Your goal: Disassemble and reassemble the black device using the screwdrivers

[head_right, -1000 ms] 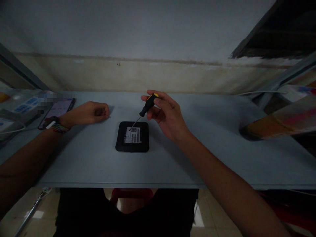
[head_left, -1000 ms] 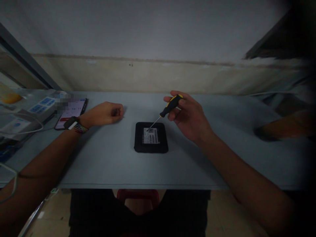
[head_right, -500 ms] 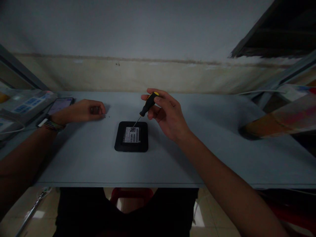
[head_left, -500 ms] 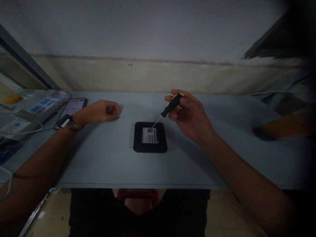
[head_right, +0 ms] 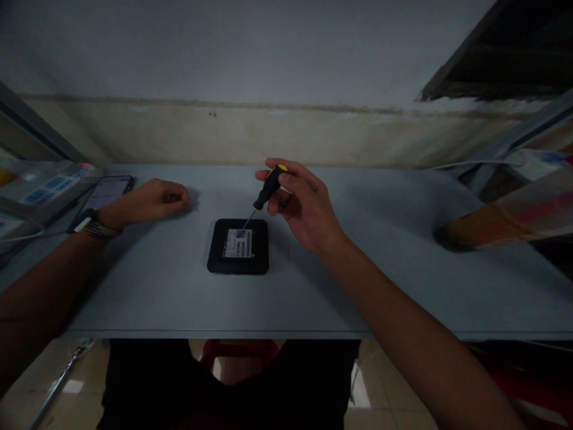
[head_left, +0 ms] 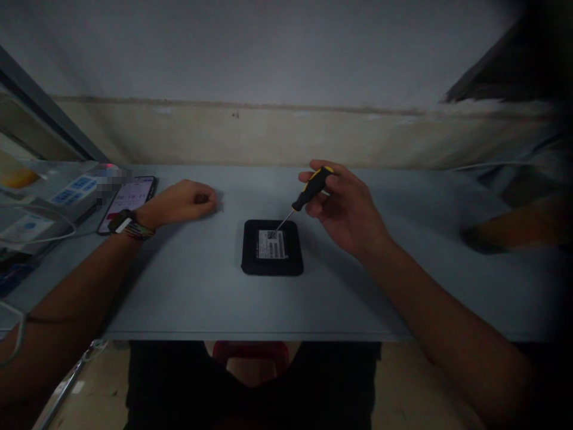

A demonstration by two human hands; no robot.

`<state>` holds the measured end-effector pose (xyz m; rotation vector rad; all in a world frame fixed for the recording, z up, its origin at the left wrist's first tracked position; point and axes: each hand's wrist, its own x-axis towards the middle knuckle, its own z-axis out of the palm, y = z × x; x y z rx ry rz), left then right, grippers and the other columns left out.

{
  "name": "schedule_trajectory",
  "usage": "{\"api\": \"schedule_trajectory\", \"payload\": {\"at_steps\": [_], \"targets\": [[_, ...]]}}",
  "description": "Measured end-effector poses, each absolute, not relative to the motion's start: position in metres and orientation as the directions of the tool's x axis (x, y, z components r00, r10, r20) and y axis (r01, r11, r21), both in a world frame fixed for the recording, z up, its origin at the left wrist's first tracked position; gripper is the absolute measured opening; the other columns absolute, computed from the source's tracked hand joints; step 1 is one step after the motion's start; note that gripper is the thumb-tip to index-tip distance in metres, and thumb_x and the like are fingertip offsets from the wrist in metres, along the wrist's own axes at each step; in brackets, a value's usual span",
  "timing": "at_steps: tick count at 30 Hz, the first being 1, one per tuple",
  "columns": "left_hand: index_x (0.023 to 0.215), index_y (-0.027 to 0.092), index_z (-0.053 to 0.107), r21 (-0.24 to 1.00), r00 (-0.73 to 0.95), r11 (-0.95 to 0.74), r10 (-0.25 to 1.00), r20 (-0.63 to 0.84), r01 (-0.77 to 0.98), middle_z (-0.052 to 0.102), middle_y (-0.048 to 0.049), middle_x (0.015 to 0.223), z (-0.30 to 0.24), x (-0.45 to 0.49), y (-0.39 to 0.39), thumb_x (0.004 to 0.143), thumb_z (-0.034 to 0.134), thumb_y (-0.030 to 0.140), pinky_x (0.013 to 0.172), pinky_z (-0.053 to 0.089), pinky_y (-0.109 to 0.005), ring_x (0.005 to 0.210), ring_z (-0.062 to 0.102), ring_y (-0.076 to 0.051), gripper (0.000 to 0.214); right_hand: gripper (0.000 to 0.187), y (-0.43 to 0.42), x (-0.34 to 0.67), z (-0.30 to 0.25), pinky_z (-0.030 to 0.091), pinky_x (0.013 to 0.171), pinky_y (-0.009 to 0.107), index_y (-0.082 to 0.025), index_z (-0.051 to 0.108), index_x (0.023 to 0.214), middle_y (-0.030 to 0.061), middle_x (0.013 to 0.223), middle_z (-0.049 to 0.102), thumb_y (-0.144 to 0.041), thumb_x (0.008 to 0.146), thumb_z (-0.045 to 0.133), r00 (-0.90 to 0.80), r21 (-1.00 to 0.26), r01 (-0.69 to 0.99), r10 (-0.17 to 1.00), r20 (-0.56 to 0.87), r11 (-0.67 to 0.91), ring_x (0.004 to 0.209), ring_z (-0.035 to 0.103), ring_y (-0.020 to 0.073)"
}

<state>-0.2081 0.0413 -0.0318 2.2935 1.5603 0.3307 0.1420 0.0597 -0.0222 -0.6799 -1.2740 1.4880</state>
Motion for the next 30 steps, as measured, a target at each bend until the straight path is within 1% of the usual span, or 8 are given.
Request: {"api": "schedule_trajectory", "payload": {"at_steps": [3,7,13,17,23,30], "targets": [[0.089,0.018,0.072,0.427,0.342,-0.313,0.94,0.011,0.848,0.069,-0.0007,0.072,-0.0301,-0.2106,0.0411,0.087,0.059,0.042,0.065,0.042,-0.025,0.064,0.062,-0.014,0.027,0.027,0.0592,0.1421,-0.0215,0.051,0.049,0.03,-0.031,0.078,0.108,0.0015,0.112,0.081,-0.045,0.085,0.082,-0.317,-0.943,-0.324,0.93,0.185,0.077,0.06,0.057,0.0127],[0.096,0.019,0.074,0.439,0.326,-0.273,0.944,-0.049,0.856,0.068,0.001,0.07,-0.0289,-0.2081,0.039,0.082,0.063,0.041,0.064,0.043,-0.025,0.062,0.06,-0.013,0.028,0.025,0.0587,0.1421,-0.0212,0.05,0.05,0.03,-0.03,0.078,0.107,0.0014,0.11,0.082,-0.042,0.086,0.081,-0.326,-0.936,-0.345,0.926,0.191,0.072,0.059,0.057,0.012],[0.095,0.019,0.077,0.449,0.323,-0.266,0.945,-0.054,0.853,0.07,0.0006,0.074,-0.0284,-0.2064,0.0384,0.082,0.064,0.043,0.067,0.046,-0.025,0.065,0.061,-0.013,0.03,0.029,0.0584,0.1427,-0.0215,0.051,0.05,0.03,-0.03,0.077,0.11,0.0019,0.111,0.081,-0.044,0.085,0.081,-0.321,-0.944,-0.32,0.929,0.185,0.078,0.059,0.056,0.0121],[0.094,0.019,0.077,0.454,0.339,-0.273,0.938,-0.069,0.848,0.071,0.0003,0.076,-0.0291,-0.2072,0.0393,0.083,0.065,0.043,0.068,0.046,-0.024,0.067,0.062,-0.013,0.029,0.027,0.0573,0.1421,-0.0207,0.05,0.049,0.03,-0.03,0.077,0.109,0.0018,0.111,0.081,-0.043,0.085,0.08,-0.32,-0.945,-0.316,0.929,0.185,0.079,0.058,0.055,0.0118],[0.092,0.019,0.076,0.468,0.346,-0.282,0.937,-0.055,0.838,0.072,0.0005,0.076,-0.031,-0.206,0.0393,0.083,0.068,0.044,0.067,0.046,-0.023,0.066,0.062,-0.012,0.028,0.028,0.0578,0.1417,-0.0206,0.05,0.049,0.03,-0.03,0.078,0.108,0.0019,0.11,0.081,-0.044,0.084,0.082,-0.324,-0.944,-0.319,0.928,0.186,0.078,0.058,0.056,0.0118],[0.092,0.018,0.077,0.464,0.368,-0.324,0.93,-0.006,0.824,0.072,-0.001,0.077,-0.0329,-0.2034,0.0394,0.084,0.065,0.042,0.068,0.047,-0.025,0.067,0.063,-0.013,0.027,0.032,0.0582,0.1423,-0.0216,0.05,0.047,0.03,-0.03,0.076,0.109,0.0025,0.112,0.081,-0.048,0.084,0.082,-0.315,-0.952,-0.291,0.93,0.188,0.094,0.06,0.059,0.0128]]}}
